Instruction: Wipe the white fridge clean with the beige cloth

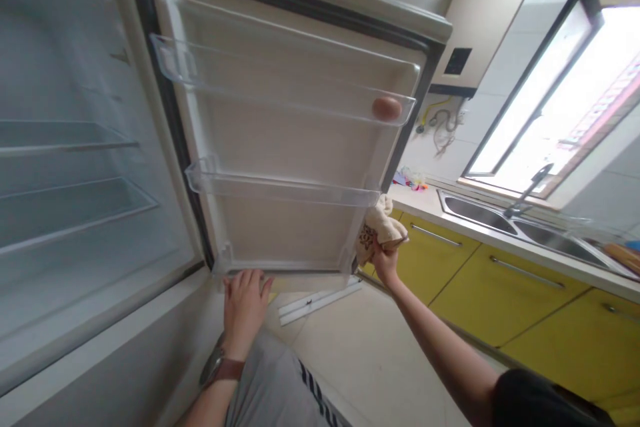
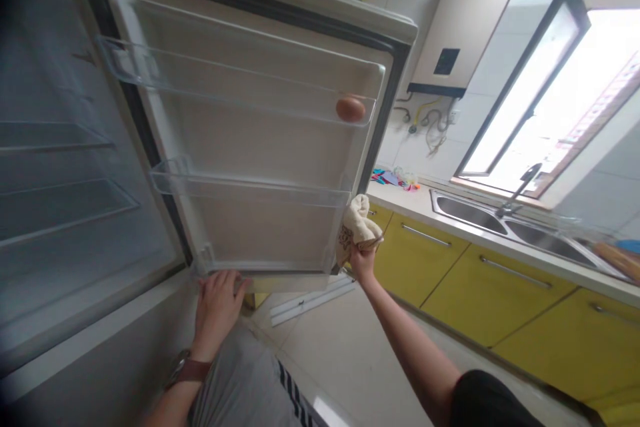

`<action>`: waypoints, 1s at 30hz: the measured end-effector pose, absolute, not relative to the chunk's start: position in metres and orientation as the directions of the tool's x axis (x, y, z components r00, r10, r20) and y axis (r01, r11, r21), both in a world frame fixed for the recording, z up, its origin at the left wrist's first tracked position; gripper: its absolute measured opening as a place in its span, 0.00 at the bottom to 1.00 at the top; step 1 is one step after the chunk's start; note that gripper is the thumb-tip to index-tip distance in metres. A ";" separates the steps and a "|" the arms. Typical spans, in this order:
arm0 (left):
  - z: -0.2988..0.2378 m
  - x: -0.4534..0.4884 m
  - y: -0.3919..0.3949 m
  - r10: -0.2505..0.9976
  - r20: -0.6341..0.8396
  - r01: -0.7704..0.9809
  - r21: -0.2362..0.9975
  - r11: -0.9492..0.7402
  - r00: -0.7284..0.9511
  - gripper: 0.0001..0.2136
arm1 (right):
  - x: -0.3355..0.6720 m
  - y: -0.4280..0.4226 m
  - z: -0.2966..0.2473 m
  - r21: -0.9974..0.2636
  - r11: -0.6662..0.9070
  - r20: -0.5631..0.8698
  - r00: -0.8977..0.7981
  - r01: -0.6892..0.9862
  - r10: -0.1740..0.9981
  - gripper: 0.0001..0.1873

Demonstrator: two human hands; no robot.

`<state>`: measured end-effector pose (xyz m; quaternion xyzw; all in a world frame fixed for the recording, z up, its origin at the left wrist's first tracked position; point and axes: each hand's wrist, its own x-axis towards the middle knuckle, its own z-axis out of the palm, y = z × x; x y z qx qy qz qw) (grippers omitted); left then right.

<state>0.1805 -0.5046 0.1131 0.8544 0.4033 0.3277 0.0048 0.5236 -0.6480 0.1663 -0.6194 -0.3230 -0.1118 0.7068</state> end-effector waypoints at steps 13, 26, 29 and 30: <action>0.119 0.179 -0.509 0.693 0.550 0.702 0.248 -0.668 0.466 0.17 | 0.487 -0.669 0.044 -0.891 0.076 0.435 0.796 0.447 0.421 0.25; 0.098 0.178 -0.493 0.662 0.567 0.692 0.209 -0.691 0.491 0.20 | 0.513 -0.646 0.267 -0.802 0.226 0.596 0.766 0.553 0.243 0.25; 0.086 0.179 -0.486 0.652 0.557 0.679 0.200 -0.706 0.514 0.16 | 0.532 -0.638 0.337 -0.734 0.306 0.676 0.695 0.607 0.244 0.27; 0.081 0.180 -0.483 0.651 0.550 0.682 0.188 -0.707 0.523 0.16 | 0.537 -0.635 0.358 -0.715 0.324 0.696 0.676 0.620 0.243 0.28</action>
